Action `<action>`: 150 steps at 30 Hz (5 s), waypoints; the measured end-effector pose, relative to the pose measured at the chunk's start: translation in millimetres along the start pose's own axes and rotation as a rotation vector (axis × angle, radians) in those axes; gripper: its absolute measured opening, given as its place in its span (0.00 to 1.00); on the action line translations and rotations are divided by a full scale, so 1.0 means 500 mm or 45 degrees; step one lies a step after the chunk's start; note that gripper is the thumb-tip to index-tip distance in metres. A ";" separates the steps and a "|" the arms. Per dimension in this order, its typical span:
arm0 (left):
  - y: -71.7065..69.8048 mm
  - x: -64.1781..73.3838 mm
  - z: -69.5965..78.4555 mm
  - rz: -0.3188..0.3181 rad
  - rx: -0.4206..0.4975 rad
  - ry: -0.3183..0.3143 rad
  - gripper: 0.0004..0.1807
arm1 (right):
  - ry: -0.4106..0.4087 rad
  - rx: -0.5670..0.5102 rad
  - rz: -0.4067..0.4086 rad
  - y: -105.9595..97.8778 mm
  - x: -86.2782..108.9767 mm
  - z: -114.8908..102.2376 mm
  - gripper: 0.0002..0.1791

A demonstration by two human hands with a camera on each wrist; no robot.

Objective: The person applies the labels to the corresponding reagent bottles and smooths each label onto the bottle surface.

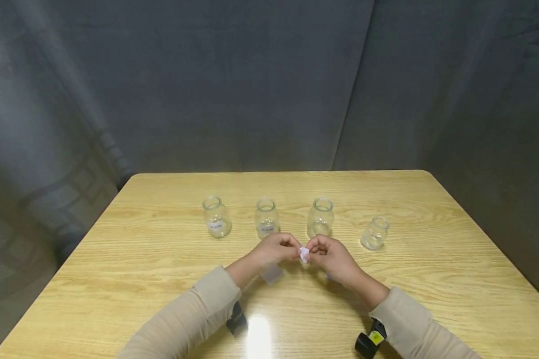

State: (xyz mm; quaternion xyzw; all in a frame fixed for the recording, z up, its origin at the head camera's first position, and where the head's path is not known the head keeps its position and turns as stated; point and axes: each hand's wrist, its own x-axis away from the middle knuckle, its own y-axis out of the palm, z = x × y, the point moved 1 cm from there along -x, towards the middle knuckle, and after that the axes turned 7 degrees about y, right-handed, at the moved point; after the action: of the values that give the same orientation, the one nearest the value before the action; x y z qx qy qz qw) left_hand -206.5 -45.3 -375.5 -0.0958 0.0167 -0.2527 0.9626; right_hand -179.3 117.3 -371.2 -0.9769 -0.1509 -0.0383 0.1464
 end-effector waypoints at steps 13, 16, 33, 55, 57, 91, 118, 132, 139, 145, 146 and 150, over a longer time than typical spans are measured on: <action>-0.005 0.007 -0.007 0.004 0.050 -0.021 0.04 | -0.031 0.072 -0.036 -0.009 0.006 0.005 0.10; -0.004 0.006 -0.007 -0.002 0.020 -0.034 0.05 | -0.026 0.120 -0.062 -0.017 0.007 0.006 0.11; -0.006 0.009 0.003 -0.070 0.031 -0.038 0.10 | -0.077 0.164 -0.210 -0.067 0.013 0.005 0.10; 0.005 0.011 0.005 -0.212 -0.079 -0.057 0.08 | -0.039 0.038 0.055 -0.085 0.020 0.011 0.09; 0.005 0.013 0.006 -0.223 -0.077 -0.047 0.08 | -0.035 0.001 0.040 -0.083 0.018 0.011 0.11; 0.046 -0.028 0.036 0.101 -0.037 0.092 0.04 | 0.031 -0.038 0.248 -0.075 -0.005 0.012 0.17; 0.079 -0.093 0.010 0.431 -0.319 0.021 0.03 | 0.175 0.123 0.485 -0.091 -0.041 0.028 0.11; 0.078 -0.111 0.016 0.556 -0.396 0.045 0.04 | 0.117 0.126 0.486 -0.094 -0.063 0.021 0.08; 0.074 -0.115 0.015 0.554 -0.423 0.032 0.03 | 0.056 0.233 0.519 -0.088 -0.076 0.034 0.06; 0.070 -0.112 0.017 0.544 -0.460 0.058 0.02 | -0.021 0.374 0.579 -0.080 -0.079 0.038 0.05; 0.069 -0.112 0.018 0.543 -0.471 0.065 0.03 | -0.038 0.396 0.587 -0.079 -0.080 0.037 0.05; 0.065 -0.113 0.017 0.547 -0.506 0.093 0.04 | -0.096 0.482 0.614 -0.078 -0.079 0.035 0.06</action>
State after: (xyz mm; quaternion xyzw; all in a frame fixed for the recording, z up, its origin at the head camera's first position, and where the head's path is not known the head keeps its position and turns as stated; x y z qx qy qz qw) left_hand -239.3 11.6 -374.4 -0.2675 0.1203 -0.0384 0.9553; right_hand -228.3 146.8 -381.9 -0.9407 0.0756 0.0625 0.3249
